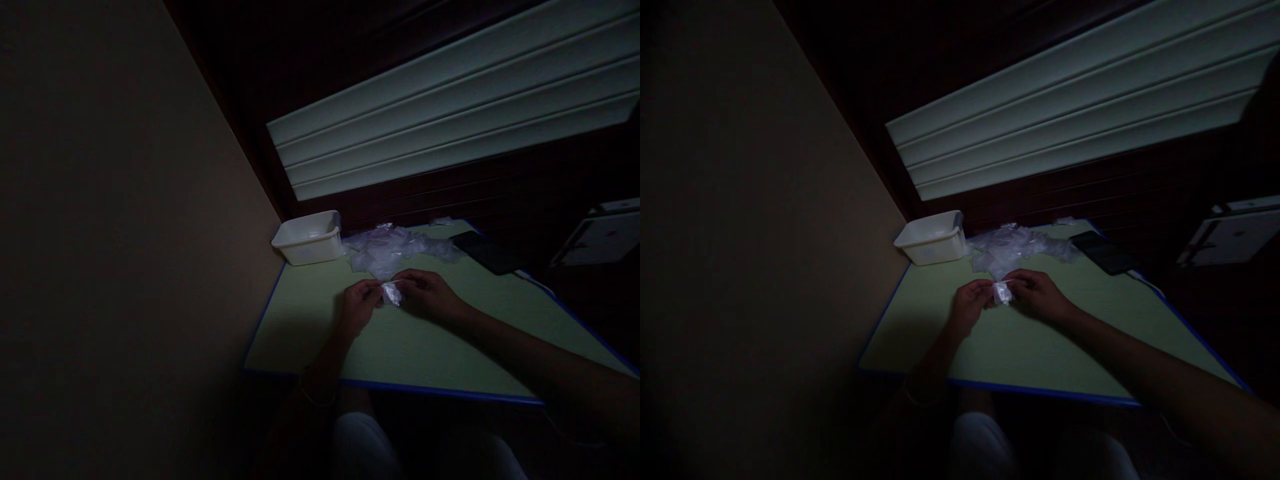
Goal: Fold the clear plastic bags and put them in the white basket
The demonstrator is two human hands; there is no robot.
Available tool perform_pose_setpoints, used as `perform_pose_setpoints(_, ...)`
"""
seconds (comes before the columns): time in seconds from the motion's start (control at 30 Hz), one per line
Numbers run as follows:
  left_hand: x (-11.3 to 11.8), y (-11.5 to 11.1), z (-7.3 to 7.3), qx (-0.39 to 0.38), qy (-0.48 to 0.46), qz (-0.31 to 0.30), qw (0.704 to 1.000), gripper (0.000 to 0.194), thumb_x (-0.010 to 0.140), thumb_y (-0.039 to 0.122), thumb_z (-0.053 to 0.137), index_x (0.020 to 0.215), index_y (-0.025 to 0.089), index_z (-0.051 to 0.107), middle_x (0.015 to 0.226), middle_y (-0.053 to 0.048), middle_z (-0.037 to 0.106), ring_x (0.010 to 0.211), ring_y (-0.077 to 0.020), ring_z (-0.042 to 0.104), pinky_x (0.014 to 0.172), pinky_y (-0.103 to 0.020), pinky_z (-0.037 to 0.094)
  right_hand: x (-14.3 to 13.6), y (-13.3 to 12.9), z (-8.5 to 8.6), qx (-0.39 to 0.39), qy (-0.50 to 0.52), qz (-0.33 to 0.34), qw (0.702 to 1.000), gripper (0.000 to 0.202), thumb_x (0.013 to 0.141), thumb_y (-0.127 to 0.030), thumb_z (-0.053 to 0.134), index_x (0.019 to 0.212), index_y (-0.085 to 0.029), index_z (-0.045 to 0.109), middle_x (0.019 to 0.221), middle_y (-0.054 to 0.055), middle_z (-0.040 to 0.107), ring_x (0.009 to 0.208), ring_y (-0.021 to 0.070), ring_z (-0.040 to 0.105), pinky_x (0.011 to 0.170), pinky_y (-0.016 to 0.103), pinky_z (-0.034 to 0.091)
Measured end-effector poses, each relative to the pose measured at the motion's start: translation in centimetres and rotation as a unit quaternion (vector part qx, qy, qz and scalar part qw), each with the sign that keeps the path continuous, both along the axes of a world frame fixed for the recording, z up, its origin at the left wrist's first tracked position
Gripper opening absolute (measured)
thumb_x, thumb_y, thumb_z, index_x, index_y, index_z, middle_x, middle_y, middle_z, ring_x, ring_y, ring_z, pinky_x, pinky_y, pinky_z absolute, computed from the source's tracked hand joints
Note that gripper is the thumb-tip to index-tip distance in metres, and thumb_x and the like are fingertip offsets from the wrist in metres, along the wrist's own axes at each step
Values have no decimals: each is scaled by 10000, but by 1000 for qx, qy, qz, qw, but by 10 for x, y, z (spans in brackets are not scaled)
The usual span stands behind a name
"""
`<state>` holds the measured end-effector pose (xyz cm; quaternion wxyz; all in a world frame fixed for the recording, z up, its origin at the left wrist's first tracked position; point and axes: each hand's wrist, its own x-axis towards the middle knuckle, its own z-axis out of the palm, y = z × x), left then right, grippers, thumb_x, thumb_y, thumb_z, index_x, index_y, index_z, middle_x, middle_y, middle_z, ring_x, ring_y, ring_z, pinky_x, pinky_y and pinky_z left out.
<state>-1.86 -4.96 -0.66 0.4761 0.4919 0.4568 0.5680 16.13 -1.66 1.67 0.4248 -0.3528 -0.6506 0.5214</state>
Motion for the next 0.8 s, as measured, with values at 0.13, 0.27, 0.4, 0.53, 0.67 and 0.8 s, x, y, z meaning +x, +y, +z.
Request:
perform_pose_setpoints(0.13,0,0,-1,13,24,12,1000,283,715,378,733,831,124,687,674,-21,652,536,-80,530,542,-211,426,0,1,-5,1,-1,7,1000,287,760,-417,668,873,-155,693,744,43,680,646,167,586,612,302,459)
perform_pose_setpoints(0.27,-2,0,-4,23,56,27,998,223,751,347,693,828,138,687,698,-20,659,575,-93,558,559,-209,439,0,-2,-4,9,-13,7,1000,285,768,-413,653,880,-155,697,748,46,688,645,172,595,595,294,457)
perform_pose_setpoints(0.4,-2,1,-9,38,91,54,994,196,770,338,671,817,149,689,720,-23,666,624,-113,587,577,-213,452,-1,-3,0,13,-23,0,1000,268,758,-407,657,863,-164,701,771,49,702,677,181,612,627,296,471)
perform_pose_setpoints(0.53,0,1,-9,54,86,51,994,212,771,344,680,874,158,681,783,-35,681,673,-123,612,611,-221,478,-1,-1,-3,-2,-14,3,1000,271,761,-410,659,871,-166,695,759,40,696,662,175,605,626,299,475)
perform_pose_setpoints(0.67,1,-1,-6,62,82,33,994,245,783,373,680,882,149,675,771,-41,679,656,-125,613,614,-233,489,0,0,-6,-18,-5,15,1000,288,764,-423,668,876,-158,691,704,23,668,616,161,589,590,289,461)
perform_pose_setpoints(0.8,1,-4,-2,72,124,46,989,216,808,366,654,806,152,680,729,-28,671,640,-124,603,614,-230,474,0,-1,-6,-26,-5,38,999,334,768,-442,685,927,-148,684,756,42,689,638,171,611,595,293,466)
